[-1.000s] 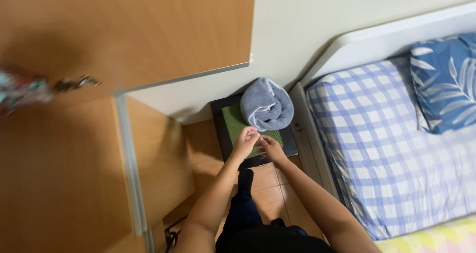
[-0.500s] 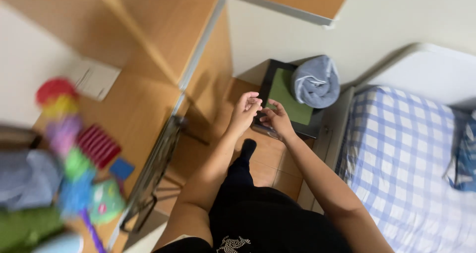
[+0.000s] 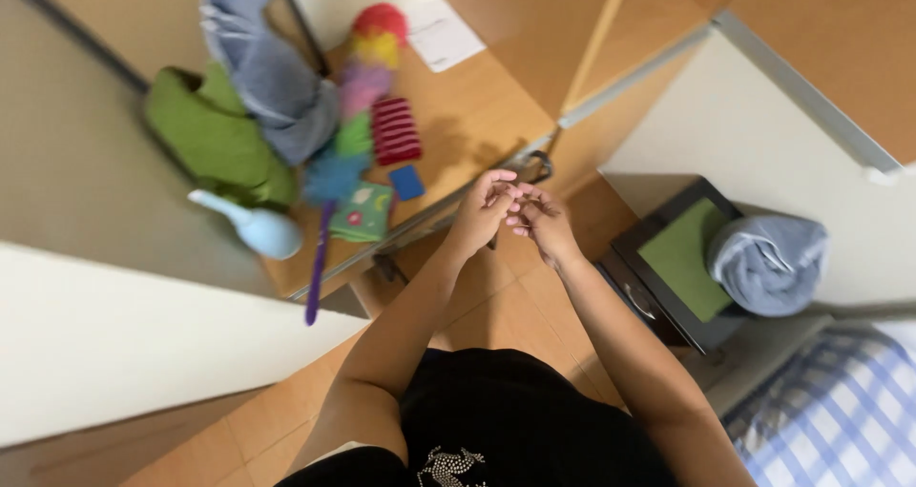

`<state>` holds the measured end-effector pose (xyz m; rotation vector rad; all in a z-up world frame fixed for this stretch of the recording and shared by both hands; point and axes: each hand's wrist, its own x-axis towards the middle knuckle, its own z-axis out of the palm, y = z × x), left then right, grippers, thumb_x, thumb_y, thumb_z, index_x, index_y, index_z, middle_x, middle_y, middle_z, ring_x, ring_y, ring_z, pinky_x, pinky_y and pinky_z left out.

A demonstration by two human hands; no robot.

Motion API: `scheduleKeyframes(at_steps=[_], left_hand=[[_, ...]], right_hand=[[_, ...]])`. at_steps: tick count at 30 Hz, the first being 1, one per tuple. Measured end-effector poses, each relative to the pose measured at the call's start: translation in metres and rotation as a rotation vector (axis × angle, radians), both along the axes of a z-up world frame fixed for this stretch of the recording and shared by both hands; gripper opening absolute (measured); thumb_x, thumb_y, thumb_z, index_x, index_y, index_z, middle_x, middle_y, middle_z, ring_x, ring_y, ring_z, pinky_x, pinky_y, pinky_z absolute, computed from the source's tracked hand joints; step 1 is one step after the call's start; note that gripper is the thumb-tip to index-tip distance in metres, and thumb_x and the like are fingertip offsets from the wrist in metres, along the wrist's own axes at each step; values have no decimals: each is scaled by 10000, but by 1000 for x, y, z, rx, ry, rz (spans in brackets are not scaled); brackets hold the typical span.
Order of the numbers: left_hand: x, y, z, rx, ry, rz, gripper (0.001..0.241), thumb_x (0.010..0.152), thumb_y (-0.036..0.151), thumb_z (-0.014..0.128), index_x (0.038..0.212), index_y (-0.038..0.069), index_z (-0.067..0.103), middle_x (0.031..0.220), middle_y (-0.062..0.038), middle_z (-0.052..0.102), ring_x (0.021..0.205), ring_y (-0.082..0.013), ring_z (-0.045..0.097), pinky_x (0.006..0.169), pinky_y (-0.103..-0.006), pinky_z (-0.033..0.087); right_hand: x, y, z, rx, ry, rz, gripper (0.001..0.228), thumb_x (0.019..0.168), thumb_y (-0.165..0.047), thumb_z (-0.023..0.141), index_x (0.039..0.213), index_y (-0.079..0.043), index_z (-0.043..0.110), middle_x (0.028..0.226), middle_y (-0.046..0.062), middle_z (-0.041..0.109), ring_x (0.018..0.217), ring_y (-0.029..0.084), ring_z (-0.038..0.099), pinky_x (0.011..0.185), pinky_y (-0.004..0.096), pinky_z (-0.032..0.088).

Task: Organizing various items from a shelf onto a bed and then dusting the shelf area.

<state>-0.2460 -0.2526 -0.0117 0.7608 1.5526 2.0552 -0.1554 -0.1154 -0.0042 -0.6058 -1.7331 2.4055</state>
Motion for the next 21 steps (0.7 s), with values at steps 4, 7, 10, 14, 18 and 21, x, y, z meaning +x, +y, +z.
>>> scheduleKeyframes(at_steps=[4, 7, 10, 14, 18, 21], left_hand=[[-37, -95, 10, 43, -34, 114, 308, 1035, 89, 594, 1330, 36, 523, 1077, -85, 685, 927, -128, 665, 822, -285, 567], [-77, -152, 10, 54, -58, 228, 329, 1025, 106, 608, 1335, 44, 519, 1069, -74, 682, 894, -131, 674, 772, -270, 537], [-114, -194, -11, 78, -81, 341, 346, 1022, 119, 632, 1344, 52, 525, 1060, -75, 683, 849, -135, 669, 715, -259, 511], [-146, -230, -32, 78, -124, 430, 393, 1007, 131, 646, 1369, 80, 501, 1089, -58, 665, 836, -129, 669, 688, -257, 518], [-178, -249, -52, 11, -100, 523, 443, 989, 148, 648, 1394, 98, 478, 1135, -34, 647, 819, -113, 663, 658, -254, 517], [-188, -255, -67, 14, -124, 548, 454, 986, 165, 664, 1399, 91, 490, 1123, -44, 646, 785, -116, 657, 630, -258, 509]], right_hand=[[-67, -67, -27, -80, 39, 132, 330, 1062, -160, 547, 1379, -72, 521, 1006, 51, 703, 816, 134, 680, 698, 260, 553], [-114, -121, -24, -103, 86, 232, 374, 1036, -149, 556, 1399, -74, 500, 1071, 76, 728, 839, 147, 687, 717, 262, 547], [-149, -164, -26, -13, -8, 291, 407, 1031, -182, 569, 1420, -88, 499, 1139, 28, 717, 878, 128, 691, 737, 267, 553], [-198, -185, -40, 52, 24, 324, 418, 1031, -199, 574, 1431, -96, 512, 1138, 32, 712, 894, 130, 677, 761, 273, 555], [-244, -201, -25, 171, 13, 310, 458, 1020, -257, 614, 1437, -108, 499, 1137, 34, 682, 913, 117, 668, 756, 266, 544], [-283, -213, -15, 335, 92, 269, 577, 960, -284, 693, 1455, -59, 503, 1140, 40, 666, 979, 98, 640, 738, 264, 520]])
